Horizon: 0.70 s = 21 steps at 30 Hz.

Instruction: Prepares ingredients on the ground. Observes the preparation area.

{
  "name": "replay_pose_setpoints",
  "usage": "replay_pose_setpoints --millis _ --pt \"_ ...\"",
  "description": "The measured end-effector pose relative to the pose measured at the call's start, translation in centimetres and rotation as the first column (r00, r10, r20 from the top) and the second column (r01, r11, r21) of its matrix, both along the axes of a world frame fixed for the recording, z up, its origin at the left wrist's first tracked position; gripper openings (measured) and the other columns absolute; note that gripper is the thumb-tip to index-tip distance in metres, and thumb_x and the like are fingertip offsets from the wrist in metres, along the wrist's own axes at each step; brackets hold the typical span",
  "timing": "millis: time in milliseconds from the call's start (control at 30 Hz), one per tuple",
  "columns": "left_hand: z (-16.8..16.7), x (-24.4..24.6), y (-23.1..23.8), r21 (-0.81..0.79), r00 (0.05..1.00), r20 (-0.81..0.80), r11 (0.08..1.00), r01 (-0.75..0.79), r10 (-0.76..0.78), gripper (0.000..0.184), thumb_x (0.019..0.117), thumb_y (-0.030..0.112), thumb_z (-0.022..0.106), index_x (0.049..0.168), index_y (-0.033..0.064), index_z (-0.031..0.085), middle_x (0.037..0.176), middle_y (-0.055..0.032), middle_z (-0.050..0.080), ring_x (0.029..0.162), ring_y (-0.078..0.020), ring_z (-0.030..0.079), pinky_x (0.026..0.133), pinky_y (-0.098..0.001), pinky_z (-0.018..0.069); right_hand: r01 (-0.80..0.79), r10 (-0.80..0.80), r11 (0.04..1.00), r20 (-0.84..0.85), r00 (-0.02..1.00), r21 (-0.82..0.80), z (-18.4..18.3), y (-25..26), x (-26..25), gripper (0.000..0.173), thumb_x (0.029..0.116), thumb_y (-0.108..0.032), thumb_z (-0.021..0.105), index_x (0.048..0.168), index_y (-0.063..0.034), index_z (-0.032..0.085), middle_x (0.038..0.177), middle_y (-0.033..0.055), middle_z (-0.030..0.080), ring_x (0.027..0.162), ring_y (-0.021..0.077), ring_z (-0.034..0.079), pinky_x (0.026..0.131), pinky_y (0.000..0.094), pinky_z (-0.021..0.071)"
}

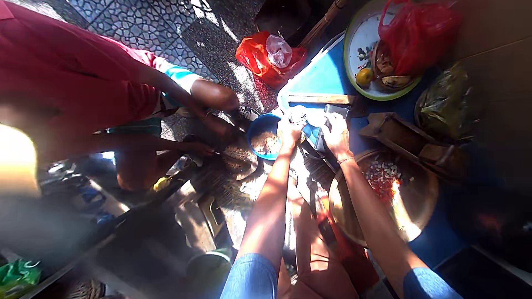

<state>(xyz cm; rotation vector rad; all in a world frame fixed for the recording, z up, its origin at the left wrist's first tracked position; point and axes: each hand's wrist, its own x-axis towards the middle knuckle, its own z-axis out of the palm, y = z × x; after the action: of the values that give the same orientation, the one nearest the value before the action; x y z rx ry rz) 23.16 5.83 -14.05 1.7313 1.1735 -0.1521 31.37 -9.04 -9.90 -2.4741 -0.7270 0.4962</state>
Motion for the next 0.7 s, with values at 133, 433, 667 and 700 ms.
replay_pose_setpoints --millis 133,433,667,700 --pt "-0.9 0.4 -0.2 -0.016 1.0 0.013 1.0 0.01 -0.01 0.073 0.0848 0.029 0.082 0.15 0.0168 0.05 0.126 -0.0226 0.067 0.119 -0.0407 0.062 0.1 -0.0618 0.0467 -0.008 0.008 1.0 0.0 1.0 -0.017 -1.1 -0.1 0.7 0.052 0.0898 -0.016 0.073 0.138 -0.0026 0.061 0.139 0.023 0.059 0.13 0.0403 0.055 0.108 0.052 0.0457" --pt "0.3 -1.5 0.2 -0.052 1.0 -0.009 0.998 0.021 -0.021 0.09 0.0811 0.021 0.084 0.158 0.0162 0.038 0.149 -0.019 0.053 0.129 -0.0353 0.057 0.106 -0.0557 0.0454 -0.155 0.159 0.986 0.074 0.984 -0.065 -2.3 1.7 0.9 0.066 0.0854 -0.02 0.077 0.146 -0.0047 0.056 0.15 0.0212 0.051 0.138 0.0444 0.045 0.113 0.0554 0.0387" --pt "3.4 -9.4 -4.0 -0.126 0.983 0.175 0.992 -0.024 0.046 0.068 0.0908 0.021 0.077 0.152 0.017 0.048 0.144 -0.0179 0.057 0.124 -0.0394 0.059 0.099 -0.0593 0.0489 -0.234 0.25 0.967 0.181 0.951 -0.103 -3.4 1.9 1.1 0.057 0.0895 -0.026 0.067 0.139 0.0013 0.059 0.137 0.0265 0.06 0.127 0.047 0.057 0.106 0.0601 0.0424" --pt "4.2 -10.2 -4.5 -0.17 0.984 0.167 0.985 -0.032 0.061 0.068 0.0902 0.02 0.078 0.152 0.0182 0.049 0.143 -0.0164 0.058 0.122 -0.0383 0.06 0.098 -0.0588 0.0493 -0.212 0.222 0.975 0.218 0.95 -0.066 -2.7 1.9 0.6 0.057 0.0891 -0.029 0.067 0.137 0.0012 0.06 0.135 0.0258 0.062 0.124 0.0467 0.058 0.104 0.0598 0.0446"
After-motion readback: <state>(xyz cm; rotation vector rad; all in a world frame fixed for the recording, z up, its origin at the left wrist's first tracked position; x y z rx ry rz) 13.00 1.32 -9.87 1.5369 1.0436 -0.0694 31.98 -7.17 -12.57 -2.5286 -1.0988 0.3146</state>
